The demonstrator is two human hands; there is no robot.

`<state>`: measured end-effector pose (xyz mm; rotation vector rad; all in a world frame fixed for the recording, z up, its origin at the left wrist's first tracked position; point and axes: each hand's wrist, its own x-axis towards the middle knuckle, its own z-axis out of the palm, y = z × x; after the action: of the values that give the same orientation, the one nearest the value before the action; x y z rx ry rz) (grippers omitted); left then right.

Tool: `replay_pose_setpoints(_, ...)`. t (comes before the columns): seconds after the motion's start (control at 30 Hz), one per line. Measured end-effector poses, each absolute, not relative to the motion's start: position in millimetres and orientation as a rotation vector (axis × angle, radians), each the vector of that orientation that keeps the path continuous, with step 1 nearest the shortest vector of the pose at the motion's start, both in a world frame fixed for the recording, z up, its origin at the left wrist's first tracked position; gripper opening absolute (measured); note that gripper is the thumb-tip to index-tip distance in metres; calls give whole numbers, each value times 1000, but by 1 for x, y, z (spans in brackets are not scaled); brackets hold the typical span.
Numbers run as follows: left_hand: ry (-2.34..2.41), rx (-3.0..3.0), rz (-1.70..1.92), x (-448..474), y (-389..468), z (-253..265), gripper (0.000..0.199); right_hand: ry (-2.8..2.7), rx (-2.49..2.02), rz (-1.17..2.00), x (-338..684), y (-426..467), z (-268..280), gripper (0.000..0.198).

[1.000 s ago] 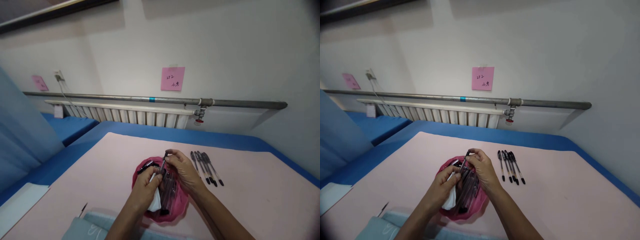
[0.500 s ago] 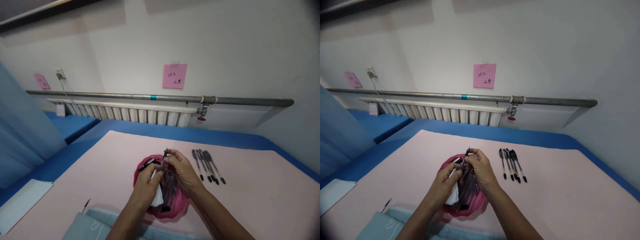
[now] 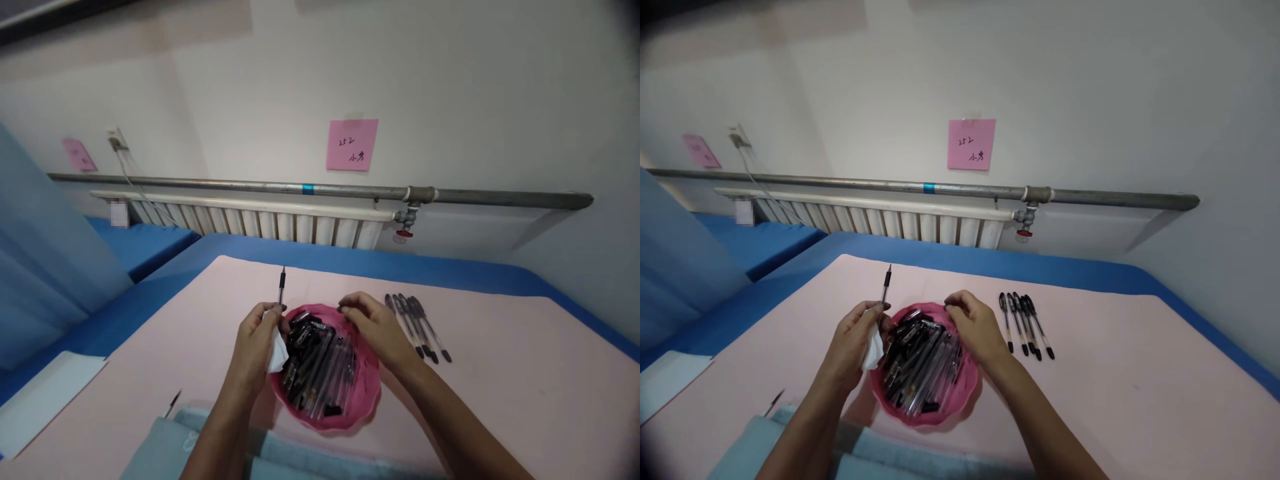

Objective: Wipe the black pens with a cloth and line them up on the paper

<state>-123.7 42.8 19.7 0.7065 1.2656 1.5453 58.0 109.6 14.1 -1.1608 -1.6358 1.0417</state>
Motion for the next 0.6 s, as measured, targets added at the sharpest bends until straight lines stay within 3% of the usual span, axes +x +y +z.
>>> replay_pose_setpoints(0.27, 1276, 591, 1682, -135, 46, 15, 25, -2314, -984, 569, 52, 103, -1, 26)
replay_pose_setpoints(0.6, 1288, 513, 1781, -139, 48, 16, 27, -2570, -847, 418, 19, 83, -3, 32)
